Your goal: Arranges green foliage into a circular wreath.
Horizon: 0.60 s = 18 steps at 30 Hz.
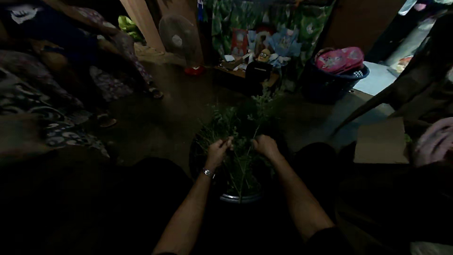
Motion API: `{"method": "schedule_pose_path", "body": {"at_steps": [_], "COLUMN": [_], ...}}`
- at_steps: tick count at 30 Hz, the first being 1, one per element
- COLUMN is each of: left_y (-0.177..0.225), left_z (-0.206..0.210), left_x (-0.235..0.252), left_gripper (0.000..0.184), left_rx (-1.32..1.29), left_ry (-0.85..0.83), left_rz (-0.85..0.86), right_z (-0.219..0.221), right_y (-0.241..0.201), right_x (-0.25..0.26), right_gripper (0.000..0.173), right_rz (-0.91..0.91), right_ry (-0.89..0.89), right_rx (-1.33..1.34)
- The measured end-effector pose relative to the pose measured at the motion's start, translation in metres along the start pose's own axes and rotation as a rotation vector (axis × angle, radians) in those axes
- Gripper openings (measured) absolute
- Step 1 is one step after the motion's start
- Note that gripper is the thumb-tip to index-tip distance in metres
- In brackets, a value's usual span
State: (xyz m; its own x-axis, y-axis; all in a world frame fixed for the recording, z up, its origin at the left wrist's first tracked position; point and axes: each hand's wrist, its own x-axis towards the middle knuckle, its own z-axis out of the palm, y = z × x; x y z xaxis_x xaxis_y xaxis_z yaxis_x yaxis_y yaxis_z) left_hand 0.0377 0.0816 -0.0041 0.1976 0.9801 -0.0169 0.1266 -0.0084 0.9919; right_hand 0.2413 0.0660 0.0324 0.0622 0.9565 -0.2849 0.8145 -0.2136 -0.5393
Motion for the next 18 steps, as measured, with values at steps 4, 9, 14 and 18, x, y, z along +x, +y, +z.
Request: {"method": "schedule_pose_path", "body": {"at_steps": [4,9,14,18], "left_y": [-0.005,-0.008,-0.001,-0.006], "left_z": [-0.001,0.0,0.004,0.007], "left_x": [-0.002,-0.006,-0.011,-0.008], "left_gripper": [0.02,0.017,0.015,0.014], "left_rx": [-0.116,-0.095,0.089,0.248], "left_ry": [-0.047,-0.117,-0.099,-0.044], "left_rz": [0.027,0.081,0.083,0.156], "right_z": [0.002,0.008,0.025,0.026], "right_y": [0.01,0.01,-0.003,-0.01], "right_x": [0.003,0.003,-0.004,-0.009], "right_gripper": [0.042,0.041,0.023,0.05], "right_rz": [-0.101,-0.301,-0.406,-0.433], "right_ry": [0.095,0.066,0.203,0.116], "right_rx": [0.127,0.496,0.628,0.576]}}
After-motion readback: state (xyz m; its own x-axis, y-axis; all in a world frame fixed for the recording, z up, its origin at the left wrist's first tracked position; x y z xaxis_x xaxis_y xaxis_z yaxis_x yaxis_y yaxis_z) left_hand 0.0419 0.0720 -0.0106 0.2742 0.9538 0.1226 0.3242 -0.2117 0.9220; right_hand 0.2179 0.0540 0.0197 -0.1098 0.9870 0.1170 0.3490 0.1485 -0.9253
